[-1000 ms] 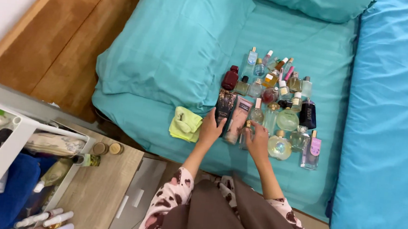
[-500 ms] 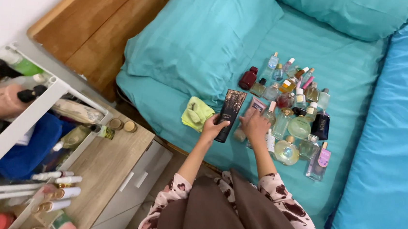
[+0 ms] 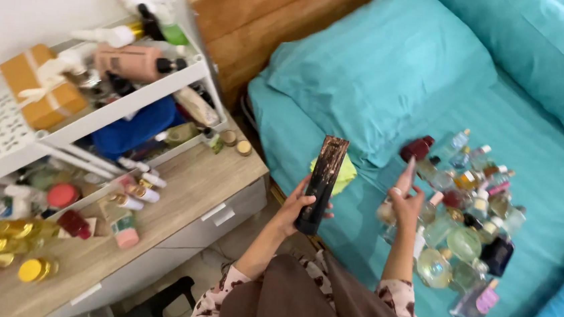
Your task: The person organizes various cosmetic bottles and tubes from a bed onto a white plastic shelf. They use a yellow cloth to wipe the shelf surface before placing the items. The person handles multiple bottles and tubes, arranging them on the shelf.
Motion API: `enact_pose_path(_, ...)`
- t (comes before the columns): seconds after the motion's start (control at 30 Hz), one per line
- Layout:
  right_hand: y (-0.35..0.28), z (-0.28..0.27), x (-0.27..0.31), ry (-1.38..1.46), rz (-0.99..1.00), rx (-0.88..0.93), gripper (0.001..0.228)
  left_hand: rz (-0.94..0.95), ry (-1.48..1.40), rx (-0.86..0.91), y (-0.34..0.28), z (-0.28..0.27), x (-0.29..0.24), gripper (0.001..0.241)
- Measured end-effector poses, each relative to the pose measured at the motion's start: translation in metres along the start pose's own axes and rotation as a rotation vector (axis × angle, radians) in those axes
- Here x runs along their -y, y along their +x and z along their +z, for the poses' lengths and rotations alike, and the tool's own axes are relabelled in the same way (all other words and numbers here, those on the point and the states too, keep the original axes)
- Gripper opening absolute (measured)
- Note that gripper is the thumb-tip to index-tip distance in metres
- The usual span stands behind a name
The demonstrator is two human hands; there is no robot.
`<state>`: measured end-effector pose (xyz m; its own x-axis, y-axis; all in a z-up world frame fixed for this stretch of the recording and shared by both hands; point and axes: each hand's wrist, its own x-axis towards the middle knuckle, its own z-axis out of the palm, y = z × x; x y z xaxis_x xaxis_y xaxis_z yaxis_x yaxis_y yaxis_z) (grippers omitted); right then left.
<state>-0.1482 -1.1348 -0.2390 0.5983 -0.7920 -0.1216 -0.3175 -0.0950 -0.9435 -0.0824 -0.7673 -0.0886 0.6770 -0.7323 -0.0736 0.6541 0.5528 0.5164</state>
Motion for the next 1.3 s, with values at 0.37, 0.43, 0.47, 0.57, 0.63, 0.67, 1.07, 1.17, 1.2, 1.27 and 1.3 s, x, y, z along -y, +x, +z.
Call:
enact_pose_path(0.37,-0.151,0.192,0.207,0.609,-0.136,0.742,0.078,0.536,0.127,-0.069,-0.155,-0.036,-0.17,0.082)
enact_pose_path(0.43,-0.197,0.251,0.233,0.709,-0.103,0.921,0.073,0.622,0.225,-0.164,-0.19,-0.057,-0.204,0.084)
enact_pose_path(0.47,-0.221,0.281,0.247,0.812,-0.07,1.062,0.069,0.675,0.318,-0.236,-0.207,-0.068,-0.225,0.086)
enact_pose_path(0.57,-0.307,0.343,0.308,1.011,0.036,1.324,0.067,0.84,0.271,-0.177,-0.26,-0.126,-0.274,0.077)
enact_pose_path(0.63,-0.348,0.381,0.346,1.02,0.017,1.391,0.07,0.913,0.438,-0.384,-0.301,-0.131,-0.324,0.078)
enact_pose_path(0.67,-0.367,0.399,0.366,1.026,-0.015,1.443,0.072,0.973,0.601,-0.577,-0.32,-0.133,-0.349,0.08)
enact_pose_path(1.07,-0.444,0.602,0.548,0.467,-0.962,1.215,0.071,1.206,1.104,-0.985,-0.444,-0.168,-0.598,0.052)
enact_pose_path(1.17,-0.438,0.649,0.545,0.257,-1.148,1.13,0.072,1.161,1.123,-1.122,-0.465,-0.177,-0.627,0.045)
enact_pose_path(1.2,-0.436,0.656,0.541,0.259,-1.157,1.141,0.072,1.173,1.119,-1.132,-0.468,-0.193,-0.632,0.045)
enact_pose_path(1.27,-0.432,0.674,0.534,0.041,-1.198,0.961,0.069,1.182,1.4,-1.267,-0.477,-0.223,-0.65,0.044)
enact_pose_path(1.3,-0.429,0.68,0.535,0.054,-1.201,0.961,0.069,1.189,1.41,-1.269,-0.479,-0.232,-0.661,0.044)
